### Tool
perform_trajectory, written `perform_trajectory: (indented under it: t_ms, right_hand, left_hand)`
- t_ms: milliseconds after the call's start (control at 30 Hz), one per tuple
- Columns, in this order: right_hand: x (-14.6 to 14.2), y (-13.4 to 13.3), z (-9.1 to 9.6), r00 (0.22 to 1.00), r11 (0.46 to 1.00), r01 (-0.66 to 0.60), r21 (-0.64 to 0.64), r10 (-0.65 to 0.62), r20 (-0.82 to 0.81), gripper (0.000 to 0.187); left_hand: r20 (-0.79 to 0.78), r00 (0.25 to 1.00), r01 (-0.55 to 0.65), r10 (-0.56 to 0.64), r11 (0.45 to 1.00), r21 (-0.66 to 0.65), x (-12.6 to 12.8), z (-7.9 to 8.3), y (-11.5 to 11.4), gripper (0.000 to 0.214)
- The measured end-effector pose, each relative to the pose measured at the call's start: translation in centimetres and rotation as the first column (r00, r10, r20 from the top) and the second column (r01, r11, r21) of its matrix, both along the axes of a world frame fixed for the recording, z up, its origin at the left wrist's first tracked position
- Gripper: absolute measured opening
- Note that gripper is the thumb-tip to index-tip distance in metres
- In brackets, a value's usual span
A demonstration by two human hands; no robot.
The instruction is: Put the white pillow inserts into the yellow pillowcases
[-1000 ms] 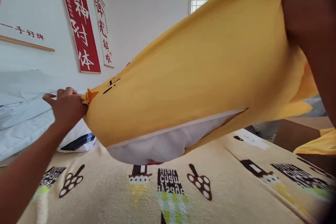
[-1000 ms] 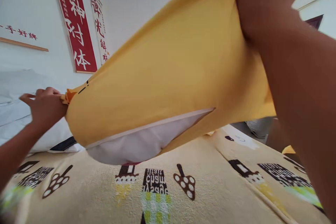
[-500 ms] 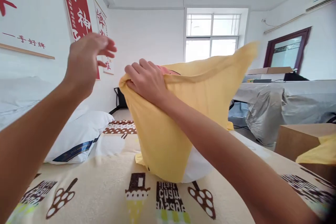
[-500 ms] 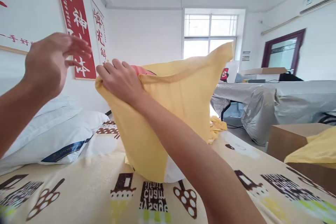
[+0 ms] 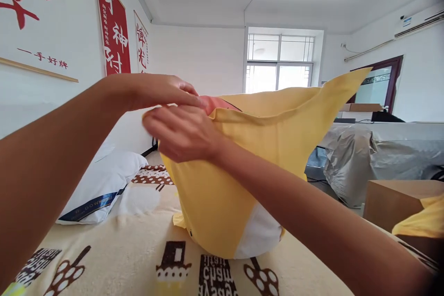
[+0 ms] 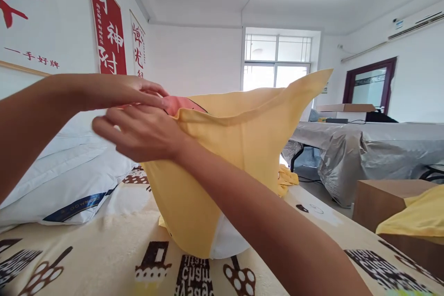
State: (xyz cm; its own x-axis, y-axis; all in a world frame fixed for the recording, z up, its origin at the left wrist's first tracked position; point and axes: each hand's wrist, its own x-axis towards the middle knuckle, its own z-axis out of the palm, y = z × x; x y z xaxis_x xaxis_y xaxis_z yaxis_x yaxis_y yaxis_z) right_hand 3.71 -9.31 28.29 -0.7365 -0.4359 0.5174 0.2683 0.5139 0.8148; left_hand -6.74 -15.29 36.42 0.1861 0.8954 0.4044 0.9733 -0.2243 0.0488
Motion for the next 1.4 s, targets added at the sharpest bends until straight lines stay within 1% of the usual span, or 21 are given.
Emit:
perform_trajectory:
  t_ms: [67, 133, 167, 233, 300, 367, 433, 467, 500, 567, 600, 633, 667, 800, 867, 967, 1033, 1100, 1200, 1300, 1400]
  right_hand:
    - [0.1, -0.7, -0.5, 0.989, 0.993, -0.045, 0.110, 0.029, 0.147, 0.034]
    - [-0.1, -1.2, -1.1, 0.966, 0.983, -0.092, 0.156, 0.051, 0.252, 0.033]
    - [-0.2, -1.4, -1.5, 0.956, 0.980, -0.112, 0.162, 0.062, 0.285, 0.034]
    - [-0.1, -1.6, -2.2, 0.944, 0.978, -0.136, 0.160, 0.079, 0.321, 0.037]
    - [0.9, -1.6, -2.3, 0.938, 0.976, -0.141, 0.166, 0.078, 0.336, 0.038]
    - [3.2, -1.0, -1.7, 0.949, 0.977, -0.101, 0.186, 0.038, 0.314, 0.036]
    - [6.5, 0.0, -0.5, 0.977, 0.981, 0.003, 0.194, -0.045, 0.210, 0.032]
    - [8.4, 0.7, 0.3, 0.988, 0.981, 0.076, 0.176, -0.098, 0.119, 0.030]
    - [10.3, 1.4, 1.0, 0.987, 0.978, 0.157, 0.138, -0.160, 0.011, 0.028]
    - [13.7, 2.8, 2.0, 0.944, 0.954, 0.298, 0.028, -0.290, -0.155, 0.031]
    - [15.0, 3.4, 2.3, 0.920, 0.938, 0.345, -0.021, -0.342, -0.191, 0.035]
    - [16.0, 4.0, 2.5, 0.901, 0.923, 0.379, -0.061, -0.383, -0.204, 0.038]
    - [16.7, 4.4, 2.5, 0.888, 0.912, 0.401, -0.091, -0.411, -0.204, 0.040]
    - [17.5, 5.5, 2.7, 0.842, 0.881, 0.438, -0.177, -0.471, -0.263, 0.034]
    - [17.9, 5.9, 3.3, 0.799, 0.861, 0.468, -0.201, -0.509, -0.320, 0.036]
    - [18.9, 6.7, 4.2, 0.750, 0.835, 0.507, -0.213, -0.549, -0.367, 0.053]
    - [19.4, 7.3, 4.2, 0.726, 0.831, 0.509, -0.224, -0.554, -0.408, 0.057]
    - [19.2, 7.8, 3.7, 0.697, 0.839, 0.488, -0.242, -0.541, -0.471, 0.048]
    - [17.6, 8.1, 2.2, 0.639, 0.853, 0.429, -0.298, -0.520, -0.567, 0.034]
    - [15.3, 8.2, 1.0, 0.596, 0.826, 0.355, -0.437, -0.560, -0.575, 0.029]
    - [13.9, 7.8, 1.3, 0.616, 0.805, 0.258, -0.534, -0.563, -0.551, 0.027]
  left_hand:
    - [-0.157, 0.977, -0.134, 0.143, 0.989, 0.065, 1.7, -0.3, -0.5, 0.038]
    - [-0.275, 0.926, -0.226, 0.260, 0.962, 0.151, 3.6, -1.1, -0.9, 0.037]
    - [-0.307, 0.906, -0.245, 0.291, 0.953, 0.180, 4.3, -1.6, -0.9, 0.037]
    - [-0.330, 0.898, -0.227, 0.291, 0.949, 0.219, 5.2, -2.6, -0.8, 0.035]
    - [-0.322, 0.901, -0.213, 0.291, 0.943, 0.258, 5.0, -3.2, -0.4, 0.032]
    - [-0.297, 0.905, -0.215, 0.305, 0.929, 0.300, 3.9, -3.5, 0.1, 0.027]
    - [-0.285, 0.899, -0.232, 0.334, 0.913, 0.337, 2.5, -3.8, 0.6, 0.024]
    - [-0.284, 0.893, -0.230, 0.349, 0.897, 0.378, 1.7, -4.0, 0.9, 0.025]
    - [-0.291, 0.883, -0.216, 0.369, 0.868, 0.447, 0.9, -4.3, 1.1, 0.027]
    - [-0.314, 0.847, -0.156, 0.429, 0.766, 0.624, -0.4, -5.3, 1.5, 0.033]
    - [-0.326, 0.828, -0.118, 0.456, 0.710, 0.694, -1.0, -5.8, 1.6, 0.033]
    - [-0.346, 0.817, -0.068, 0.461, 0.673, 0.736, -1.5, -6.4, 1.7, 0.033]
    - [-0.372, 0.812, -0.021, 0.449, 0.660, 0.751, -1.9, -7.1, 1.8, 0.031]
    - [-0.503, 0.812, 0.177, 0.296, 0.696, 0.696, -3.5, -9.2, 1.4, 0.029]
    - [-0.523, 0.808, 0.217, 0.271, 0.689, 0.691, -4.5, -9.7, 0.8, 0.030]
    - [-0.490, 0.810, 0.175, 0.322, 0.665, 0.726, -5.9, -9.5, -0.2, 0.026]
    - [-0.476, 0.795, 0.131, 0.376, 0.660, 0.740, -6.7, -9.0, -0.7, 0.022]
    - [-0.484, 0.773, 0.105, 0.410, 0.669, 0.735, -7.3, -8.2, -0.9, 0.018]
    - [-0.512, 0.749, 0.111, 0.422, 0.681, 0.724, -8.0, -7.0, -0.6, 0.024]
    - [-0.476, 0.751, 0.093, 0.457, 0.640, 0.762, -8.6, -5.8, 0.1, 0.027]
    - [-0.305, 0.822, -0.038, 0.481, 0.581, 0.813, -8.4, -5.0, 0.3, 0.023]
